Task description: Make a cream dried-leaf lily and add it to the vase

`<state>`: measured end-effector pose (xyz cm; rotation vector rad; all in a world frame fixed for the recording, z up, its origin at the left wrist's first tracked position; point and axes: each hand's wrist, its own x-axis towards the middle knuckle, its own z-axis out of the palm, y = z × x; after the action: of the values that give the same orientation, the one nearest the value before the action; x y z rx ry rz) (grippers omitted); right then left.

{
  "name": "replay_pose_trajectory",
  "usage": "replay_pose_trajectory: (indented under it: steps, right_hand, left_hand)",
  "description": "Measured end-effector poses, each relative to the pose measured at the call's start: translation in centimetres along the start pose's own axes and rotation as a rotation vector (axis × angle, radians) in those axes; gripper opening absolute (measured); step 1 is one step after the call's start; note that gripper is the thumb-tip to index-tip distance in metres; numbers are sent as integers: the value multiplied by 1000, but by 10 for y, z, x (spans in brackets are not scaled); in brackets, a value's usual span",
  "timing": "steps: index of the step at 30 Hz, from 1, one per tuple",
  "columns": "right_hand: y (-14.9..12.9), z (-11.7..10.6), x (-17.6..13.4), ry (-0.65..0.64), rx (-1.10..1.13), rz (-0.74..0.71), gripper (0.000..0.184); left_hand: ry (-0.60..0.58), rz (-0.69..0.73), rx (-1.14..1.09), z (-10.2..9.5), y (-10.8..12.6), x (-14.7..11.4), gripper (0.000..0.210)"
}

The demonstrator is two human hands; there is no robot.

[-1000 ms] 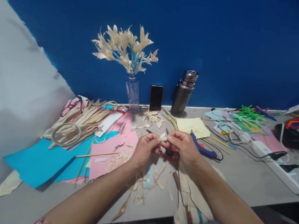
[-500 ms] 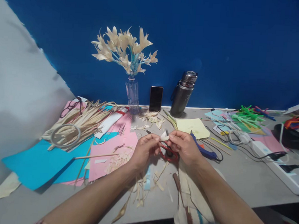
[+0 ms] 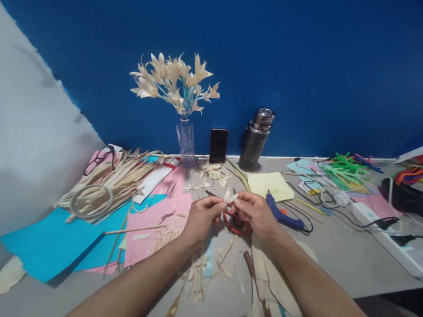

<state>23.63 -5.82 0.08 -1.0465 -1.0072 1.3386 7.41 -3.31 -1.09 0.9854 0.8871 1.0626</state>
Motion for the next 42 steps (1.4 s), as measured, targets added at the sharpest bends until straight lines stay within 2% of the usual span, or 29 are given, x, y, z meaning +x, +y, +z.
replay_pose_trajectory:
  steps: [14,22,26,30,35,42]
  right_hand:
    - [2,1,0,19,-10,22,23]
    - [8,1,2,22,-13,3,25]
    - [9,-1,5,53,49,0,25]
    - [6,-1,7,61,155,52,27]
    - [7,-1,7,57,132,48,27]
    - [8,1,5,-5,76,88,30]
  left_hand:
    - [-46,-43,-7,3,0,-2,19]
    - [-22,-56,-40,3,-2,-2,19]
    - [-65,-86,-58,3,-5,-2,26]
    - [-51,-89,-88,4,-4,-2,39]
    - [-82,-67,-120,4,0,-4,31]
    - [-88,-53,9,3,3,-4,20]
